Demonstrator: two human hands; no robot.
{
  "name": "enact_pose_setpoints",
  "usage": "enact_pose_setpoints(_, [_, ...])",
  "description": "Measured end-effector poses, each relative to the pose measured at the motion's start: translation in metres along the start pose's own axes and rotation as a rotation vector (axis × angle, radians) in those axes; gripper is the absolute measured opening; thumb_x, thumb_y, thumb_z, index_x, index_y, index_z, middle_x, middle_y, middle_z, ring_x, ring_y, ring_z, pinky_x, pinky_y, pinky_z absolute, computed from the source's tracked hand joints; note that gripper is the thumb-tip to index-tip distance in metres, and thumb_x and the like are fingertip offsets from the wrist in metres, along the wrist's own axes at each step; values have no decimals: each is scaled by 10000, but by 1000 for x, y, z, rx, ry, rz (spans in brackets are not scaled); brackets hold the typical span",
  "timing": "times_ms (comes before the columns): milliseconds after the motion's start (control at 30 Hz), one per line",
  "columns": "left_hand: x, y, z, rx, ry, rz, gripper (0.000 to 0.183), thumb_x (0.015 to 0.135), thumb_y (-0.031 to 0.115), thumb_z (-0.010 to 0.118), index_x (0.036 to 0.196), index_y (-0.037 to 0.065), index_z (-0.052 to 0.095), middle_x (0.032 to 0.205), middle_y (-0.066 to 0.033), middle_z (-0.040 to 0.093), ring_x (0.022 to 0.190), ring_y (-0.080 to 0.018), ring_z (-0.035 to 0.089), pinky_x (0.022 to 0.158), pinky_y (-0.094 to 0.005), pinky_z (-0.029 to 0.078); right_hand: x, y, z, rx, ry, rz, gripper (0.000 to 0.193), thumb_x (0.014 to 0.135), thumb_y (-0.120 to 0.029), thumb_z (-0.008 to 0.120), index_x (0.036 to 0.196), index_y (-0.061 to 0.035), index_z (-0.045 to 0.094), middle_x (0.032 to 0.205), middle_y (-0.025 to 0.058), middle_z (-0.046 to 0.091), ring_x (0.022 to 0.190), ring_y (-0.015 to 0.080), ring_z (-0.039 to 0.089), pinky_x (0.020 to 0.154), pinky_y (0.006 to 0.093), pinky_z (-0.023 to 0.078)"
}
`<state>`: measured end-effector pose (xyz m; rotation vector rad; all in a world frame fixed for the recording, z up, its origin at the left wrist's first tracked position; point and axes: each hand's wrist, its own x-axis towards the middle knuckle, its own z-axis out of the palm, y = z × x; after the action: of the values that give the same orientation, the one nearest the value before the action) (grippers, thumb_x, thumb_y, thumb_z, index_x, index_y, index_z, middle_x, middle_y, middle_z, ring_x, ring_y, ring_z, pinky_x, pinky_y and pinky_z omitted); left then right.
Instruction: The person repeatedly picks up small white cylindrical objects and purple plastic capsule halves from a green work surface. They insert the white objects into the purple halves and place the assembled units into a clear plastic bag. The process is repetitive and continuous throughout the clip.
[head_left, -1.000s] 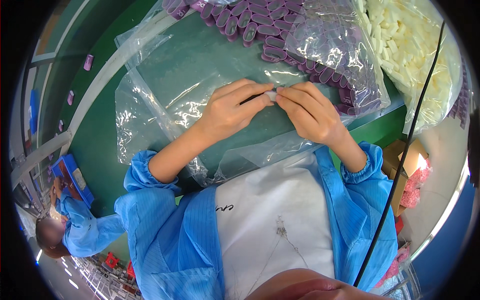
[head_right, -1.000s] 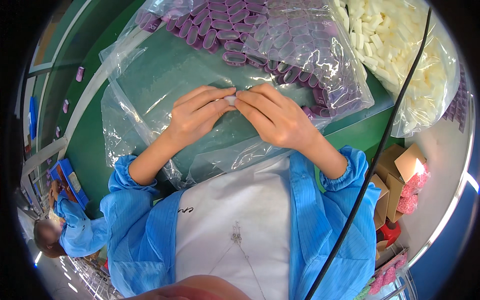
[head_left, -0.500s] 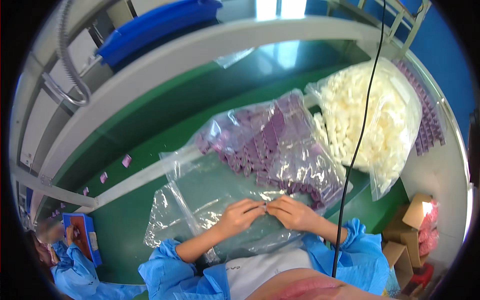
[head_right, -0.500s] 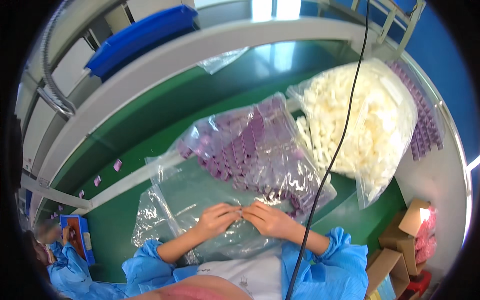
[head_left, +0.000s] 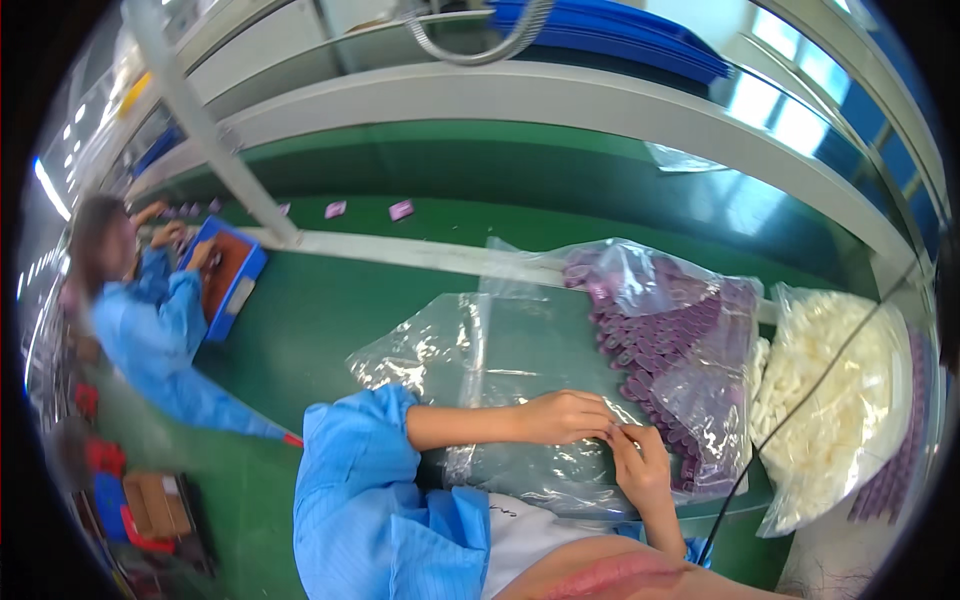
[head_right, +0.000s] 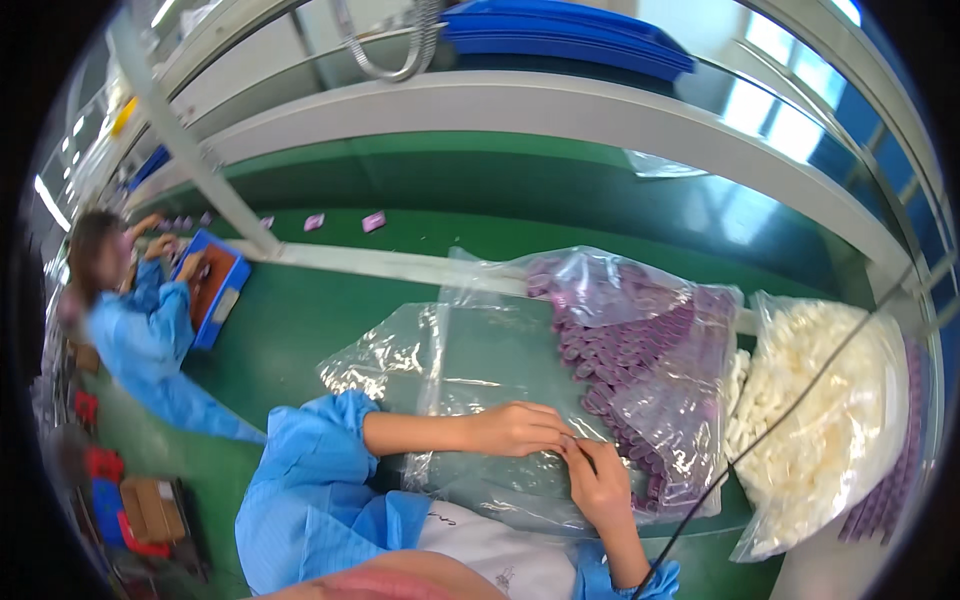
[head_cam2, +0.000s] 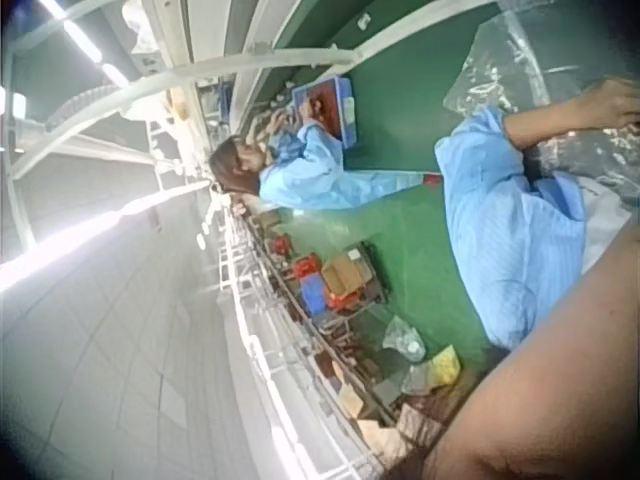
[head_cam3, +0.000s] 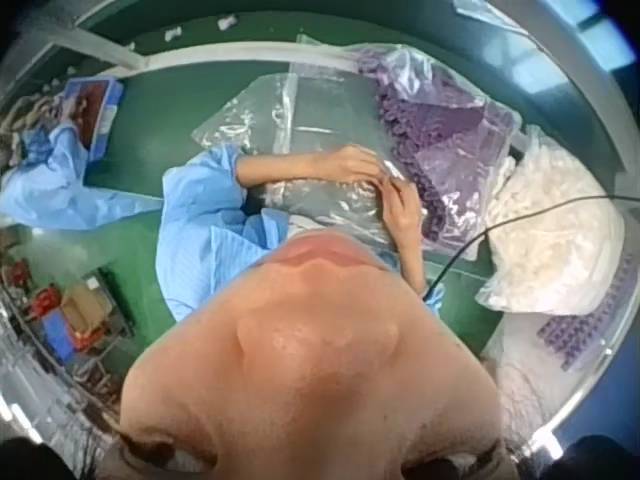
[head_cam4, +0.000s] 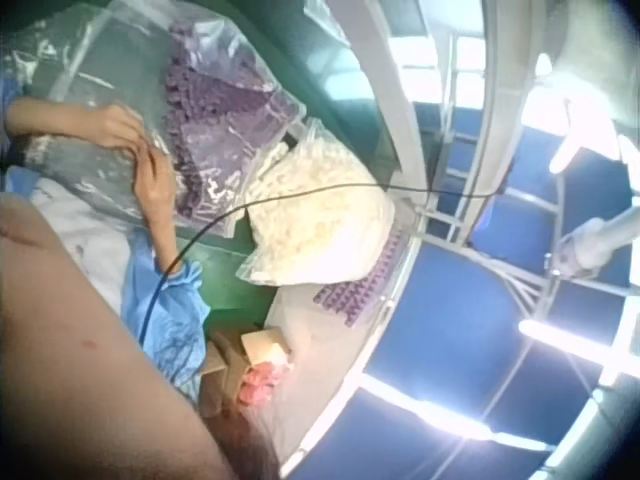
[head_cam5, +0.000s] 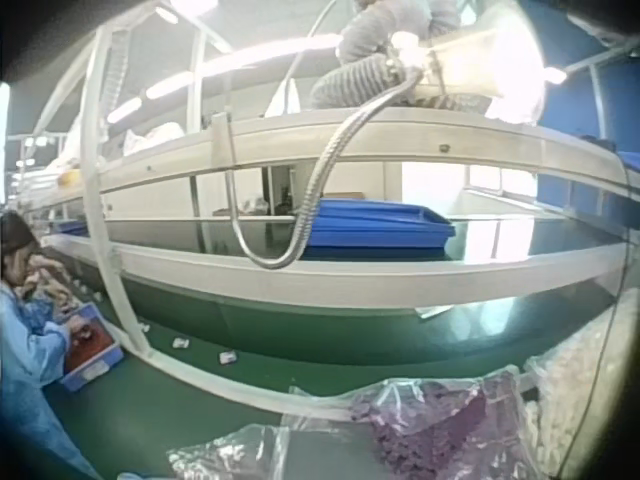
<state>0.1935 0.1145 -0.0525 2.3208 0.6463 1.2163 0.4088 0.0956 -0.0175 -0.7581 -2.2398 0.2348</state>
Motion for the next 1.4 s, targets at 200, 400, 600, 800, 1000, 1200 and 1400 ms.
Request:
enact_pose_setpoints(200, [9, 6, -5, -70, -75, -27, 177, 816, 90, 724, 941, 12, 627, 930, -140, 639, 879, -349, 629, 750, -428, 538, 1, -3, -1, 8, -32, 15, 233, 735, 83, 756, 963, 50, 720, 926, 143, 654, 780, 286, 636, 641, 363, 516])
enact_pose_setpoints(400, [22, 2, -69, 283, -18, -9, 157, 813, 95, 750, 941, 45, 675, 943, -83, 708, 868, -285, 689, 772, -378, 572, 6, 10, -34, -52, 50, 140, 442, 752, 16, 800, 1177, -3, 682, 981, 160, 676, 826, 315, 642, 697, 393, 525])
enact_pose_setpoints(600, [46, -120, -244, 712, -93, -499, 189, 841, 6, 678, 1025, 44, 662, 889, -161, 682, 831, -322, 668, 764, -386, 525, -20, 57, -102, -455, 314, 370, 223, 861, 53, 686, 1078, 5, 710, 939, 125, 669, 741, 217, 630, 699, 324, 520])
enact_pose_setpoints(800, [-6, -244, -341, 352, -390, -824, 275, 876, -72, 550, 1108, 16, 669, 1125, -65, 673, 1068, -151, 624, 971, -284, 488, -52, 133, -137, -507, 331, 655, 121, 928, -70, 670, 1014, 7, 707, 916, 129, 681, 760, 217, 653, 707, 317, 516])
enact_pose_setpoints(1000, [32, -124, -187, 674, 333, -483, 187, 871, -1, 598, 1034, 30, 685, 956, -119, 684, 784, -195, 672, 727, -324, 535, -43, 138, -128, -429, 238, 825, 169, 894, -148, 691, 983, -6, 716, 902, 198, 702, 794, 362, 685, 738, 404, 531])
enact_pose_setpoints(1200, [23, -76, -85, 700, 215, -597, 358, 852, 214, 755, 1093, -31, 654, 983, -187, 683, 768, -264, 686, 705, -369, 547, -38, 156, -108, -563, 84, 940, 234, 887, -224, 685, 844, 5, 661, 837, 233, 684, 813, 404, 669, 724, 471, 508])
enact_pose_setpoints(1400, [33, -104, -82, 595, 337, -569, 310, 823, 188, 815, 1039, -1, 699, 906, -139, 735, 772, -233, 721, 724, -336, 547, -12, 91, -93, -427, 335, 926, 215, 929, -224, 710, 928, -20, 643, 779, 127, 690, 666, 231, 657, 635, 355, 504])
